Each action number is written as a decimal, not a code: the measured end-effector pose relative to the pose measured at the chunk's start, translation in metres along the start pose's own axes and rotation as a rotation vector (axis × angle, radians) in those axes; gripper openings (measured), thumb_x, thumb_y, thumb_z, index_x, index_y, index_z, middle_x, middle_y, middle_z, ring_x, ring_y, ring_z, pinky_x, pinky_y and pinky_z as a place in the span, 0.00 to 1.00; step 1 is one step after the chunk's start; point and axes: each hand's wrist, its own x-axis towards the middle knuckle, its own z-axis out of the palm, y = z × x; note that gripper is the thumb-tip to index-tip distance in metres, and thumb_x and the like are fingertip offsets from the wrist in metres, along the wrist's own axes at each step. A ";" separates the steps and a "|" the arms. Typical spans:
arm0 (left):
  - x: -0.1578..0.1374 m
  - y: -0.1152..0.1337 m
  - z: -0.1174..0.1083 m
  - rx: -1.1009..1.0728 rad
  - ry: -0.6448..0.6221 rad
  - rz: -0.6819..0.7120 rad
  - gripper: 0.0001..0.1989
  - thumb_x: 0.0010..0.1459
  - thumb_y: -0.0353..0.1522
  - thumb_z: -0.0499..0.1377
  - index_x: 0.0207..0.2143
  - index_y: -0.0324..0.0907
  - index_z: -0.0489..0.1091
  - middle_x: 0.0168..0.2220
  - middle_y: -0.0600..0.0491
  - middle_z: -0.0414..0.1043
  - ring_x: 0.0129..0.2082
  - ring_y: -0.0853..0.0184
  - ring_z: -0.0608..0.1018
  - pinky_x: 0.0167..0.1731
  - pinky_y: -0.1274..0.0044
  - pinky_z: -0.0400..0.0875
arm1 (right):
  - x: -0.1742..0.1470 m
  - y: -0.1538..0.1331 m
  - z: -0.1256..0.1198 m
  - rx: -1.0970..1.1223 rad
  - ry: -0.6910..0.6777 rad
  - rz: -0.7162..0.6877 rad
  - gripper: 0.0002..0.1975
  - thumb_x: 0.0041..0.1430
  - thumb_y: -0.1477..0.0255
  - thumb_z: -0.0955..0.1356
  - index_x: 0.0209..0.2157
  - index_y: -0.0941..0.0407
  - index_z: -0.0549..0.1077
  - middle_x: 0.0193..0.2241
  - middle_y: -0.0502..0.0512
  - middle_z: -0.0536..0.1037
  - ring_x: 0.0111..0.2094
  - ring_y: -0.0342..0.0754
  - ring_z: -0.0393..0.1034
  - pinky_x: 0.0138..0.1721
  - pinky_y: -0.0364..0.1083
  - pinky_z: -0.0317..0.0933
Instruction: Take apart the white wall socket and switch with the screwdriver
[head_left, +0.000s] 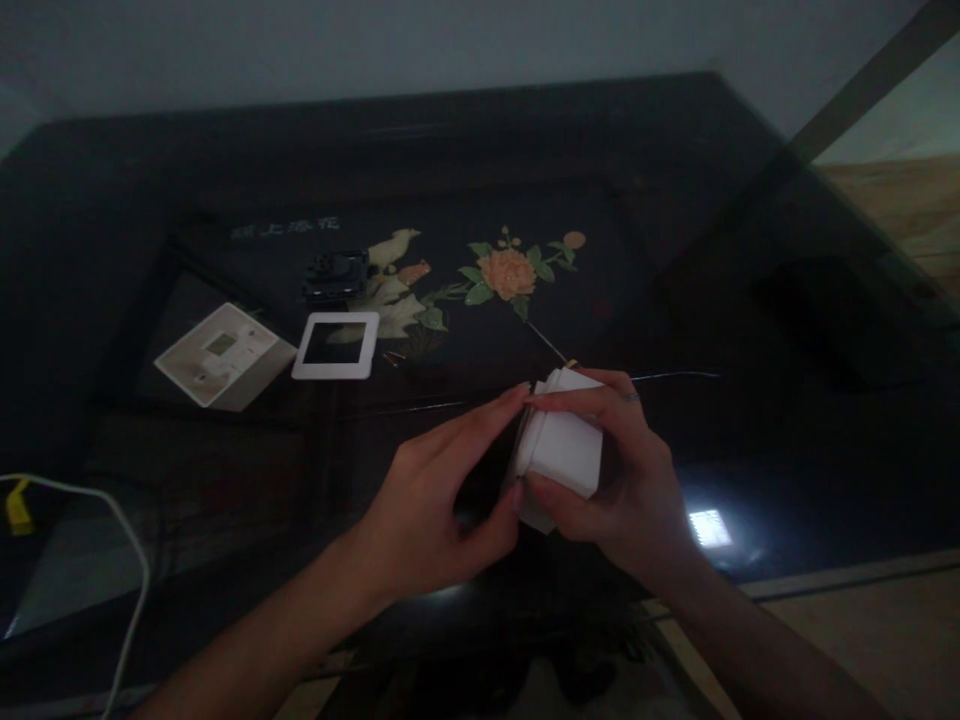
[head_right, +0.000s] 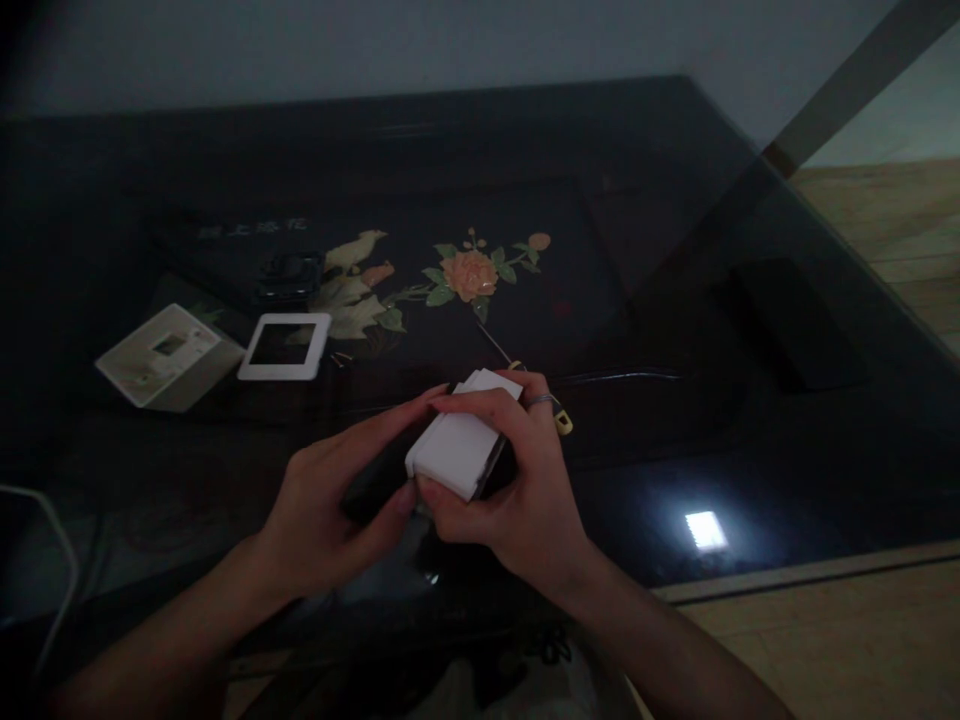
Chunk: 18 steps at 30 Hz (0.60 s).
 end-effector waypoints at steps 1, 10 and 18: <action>0.000 0.000 -0.001 0.045 0.010 0.013 0.33 0.60 0.31 0.59 0.67 0.46 0.55 0.62 0.47 0.68 0.58 0.61 0.75 0.58 0.73 0.70 | 0.000 0.000 0.000 -0.009 0.000 0.000 0.19 0.46 0.70 0.73 0.43 0.48 0.73 0.43 0.56 0.67 0.50 0.58 0.62 0.47 0.56 0.64; 0.000 0.001 -0.002 0.231 -0.034 0.102 0.35 0.59 0.27 0.55 0.68 0.47 0.52 0.62 0.46 0.69 0.55 0.61 0.78 0.50 0.75 0.77 | -0.002 0.000 0.004 -0.053 -0.023 -0.021 0.19 0.45 0.71 0.73 0.42 0.50 0.72 0.44 0.57 0.68 0.50 0.58 0.62 0.47 0.55 0.65; -0.001 0.005 0.003 0.325 0.016 0.137 0.25 0.61 0.24 0.50 0.61 0.40 0.62 0.58 0.43 0.73 0.52 0.64 0.81 0.46 0.78 0.79 | -0.002 0.001 0.009 -0.143 -0.009 -0.094 0.20 0.47 0.71 0.73 0.44 0.49 0.71 0.44 0.55 0.72 0.51 0.56 0.62 0.49 0.56 0.65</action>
